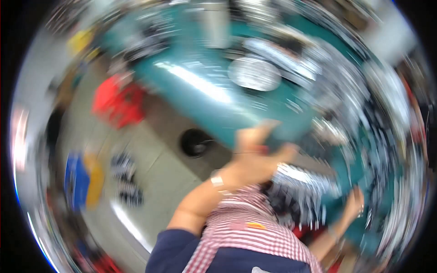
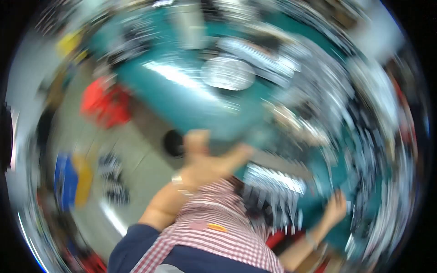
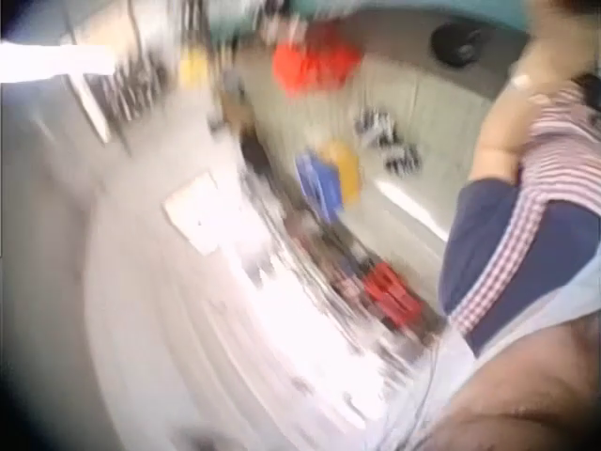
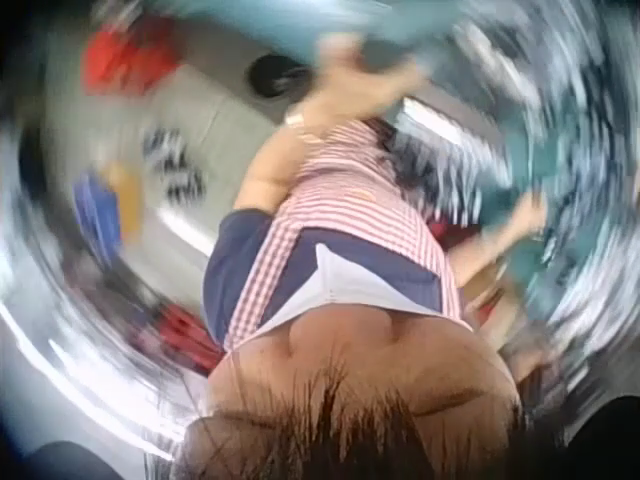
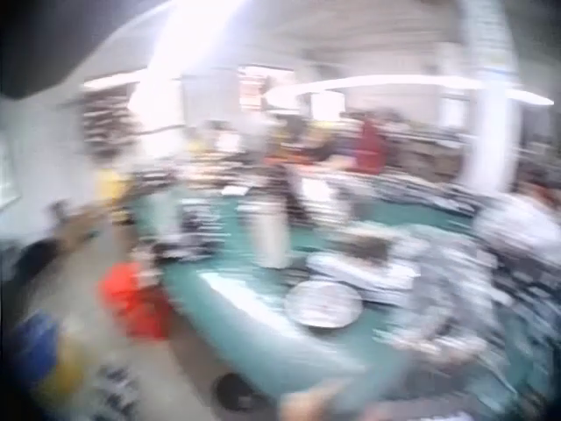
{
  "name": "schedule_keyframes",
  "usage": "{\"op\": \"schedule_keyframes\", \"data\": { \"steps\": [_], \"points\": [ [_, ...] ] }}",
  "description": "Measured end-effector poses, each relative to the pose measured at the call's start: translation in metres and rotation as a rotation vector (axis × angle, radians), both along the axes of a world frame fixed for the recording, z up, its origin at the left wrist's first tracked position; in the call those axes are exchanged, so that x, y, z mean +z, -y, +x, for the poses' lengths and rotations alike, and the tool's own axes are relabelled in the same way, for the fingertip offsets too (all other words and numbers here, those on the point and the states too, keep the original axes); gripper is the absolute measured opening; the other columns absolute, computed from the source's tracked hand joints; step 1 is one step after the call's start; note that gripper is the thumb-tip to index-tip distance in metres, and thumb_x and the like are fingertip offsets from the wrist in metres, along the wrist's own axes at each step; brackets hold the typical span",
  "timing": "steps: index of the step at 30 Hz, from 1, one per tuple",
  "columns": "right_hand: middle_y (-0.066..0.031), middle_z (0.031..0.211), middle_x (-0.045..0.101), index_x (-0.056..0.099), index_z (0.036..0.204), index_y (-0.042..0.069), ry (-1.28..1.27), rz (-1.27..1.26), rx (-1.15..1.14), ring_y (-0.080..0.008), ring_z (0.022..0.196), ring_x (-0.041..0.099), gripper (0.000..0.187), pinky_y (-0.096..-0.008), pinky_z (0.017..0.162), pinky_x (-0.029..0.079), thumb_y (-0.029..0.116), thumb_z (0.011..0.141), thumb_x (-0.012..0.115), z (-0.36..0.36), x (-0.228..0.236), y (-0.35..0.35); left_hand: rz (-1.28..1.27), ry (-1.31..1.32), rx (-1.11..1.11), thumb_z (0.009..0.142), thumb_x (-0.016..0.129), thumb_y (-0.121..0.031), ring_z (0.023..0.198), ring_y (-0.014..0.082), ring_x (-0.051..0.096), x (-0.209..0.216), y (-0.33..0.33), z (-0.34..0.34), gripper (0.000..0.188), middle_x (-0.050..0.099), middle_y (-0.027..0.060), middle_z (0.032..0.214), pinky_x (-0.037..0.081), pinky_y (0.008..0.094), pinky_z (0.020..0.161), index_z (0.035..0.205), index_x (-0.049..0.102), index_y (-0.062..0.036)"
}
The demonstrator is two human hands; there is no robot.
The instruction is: The person solders wires onto electronic components positioned on a board using a handheld soldering tool while holding and arranging the wires by hand.
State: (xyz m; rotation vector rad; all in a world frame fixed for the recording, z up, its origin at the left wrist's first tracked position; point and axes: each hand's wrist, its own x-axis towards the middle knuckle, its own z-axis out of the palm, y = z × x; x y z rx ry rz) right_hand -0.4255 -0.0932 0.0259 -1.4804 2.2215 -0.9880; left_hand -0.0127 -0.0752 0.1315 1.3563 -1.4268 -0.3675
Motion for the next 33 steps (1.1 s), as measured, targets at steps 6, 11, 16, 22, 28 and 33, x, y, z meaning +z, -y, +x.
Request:
{"op": "schedule_keyframes", "data": {
  "steps": [6,11,16,22,28,33],
  "points": [
    [-0.0112,0.124,0.051,0.069,0.107,0.001,0.136,-0.162,-0.041,-0.0201,0.096,0.064,0.028,-0.0289,0.073,0.060,-0.010,0.084,0.058,0.004,-0.034,-0.009,0.143,-0.526,-0.114,0.072,0.073,0.007,0.075,0.0147,0.061,-0.011,0.008,-0.030,0.050,0.067,0.0128,0.104,0.049,0.0237,0.061,0.120,0.060,0.0043],
    [-0.0119,0.120,0.059,0.069,0.106,0.006,-0.146,-0.204,0.072,-0.0241,0.102,0.062,0.037,-0.0320,0.080,0.054,-0.014,0.075,0.061,-0.008,-0.003,-0.032,0.131,-0.481,-0.224,0.073,0.068,0.008,0.058,0.0105,0.052,-0.024,0.027,-0.054,0.047,0.066,0.0170,0.103,0.039,0.0214,0.048,0.119,0.057,0.0079],
    [-0.0086,0.105,0.064,0.067,0.097,0.009,-0.605,-0.217,0.465,-0.0264,0.107,0.059,0.027,-0.0402,0.096,0.047,0.001,0.071,0.065,-0.020,0.007,-0.032,0.140,-0.461,-0.240,0.072,0.070,0.005,0.054,0.0109,0.050,-0.033,0.026,-0.050,0.046,0.067,0.0164,0.101,0.037,0.0226,0.047,0.116,0.059,0.0074],
    [-0.0093,0.087,0.051,0.053,0.092,0.005,-0.704,-0.165,0.613,-0.0251,0.083,0.057,0.016,-0.0382,0.087,0.049,0.006,0.077,0.057,-0.014,-0.002,-0.021,0.200,-0.491,-0.253,0.071,0.068,0.008,0.054,0.0110,0.048,-0.035,0.018,-0.050,0.046,0.066,0.0167,0.100,0.037,0.0227,0.048,0.116,0.058,0.0074],
    [-0.0149,0.090,0.051,0.055,0.099,0.001,-0.206,-0.272,0.335,-0.0328,0.076,0.056,0.016,-0.0388,0.065,0.049,-0.004,0.083,0.057,0.027,0.026,-0.036,0.174,-0.502,-0.273,0.070,0.069,0.010,0.055,0.0114,0.050,-0.046,0.009,-0.035,0.047,0.066,0.0185,0.102,0.039,0.0231,0.046,0.116,0.058,0.0072],
    [-0.0115,0.091,0.055,0.062,0.100,-0.002,0.135,-0.214,0.246,-0.0211,0.069,0.058,0.017,-0.0310,0.058,0.046,-0.008,0.085,0.057,0.097,0.065,-0.062,0.269,-0.572,-0.320,0.070,0.070,0.006,0.055,0.0132,0.052,-0.055,-0.009,-0.018,0.050,0.065,0.0199,0.102,0.041,0.0231,0.046,0.117,0.055,0.0076]
  ]
}}
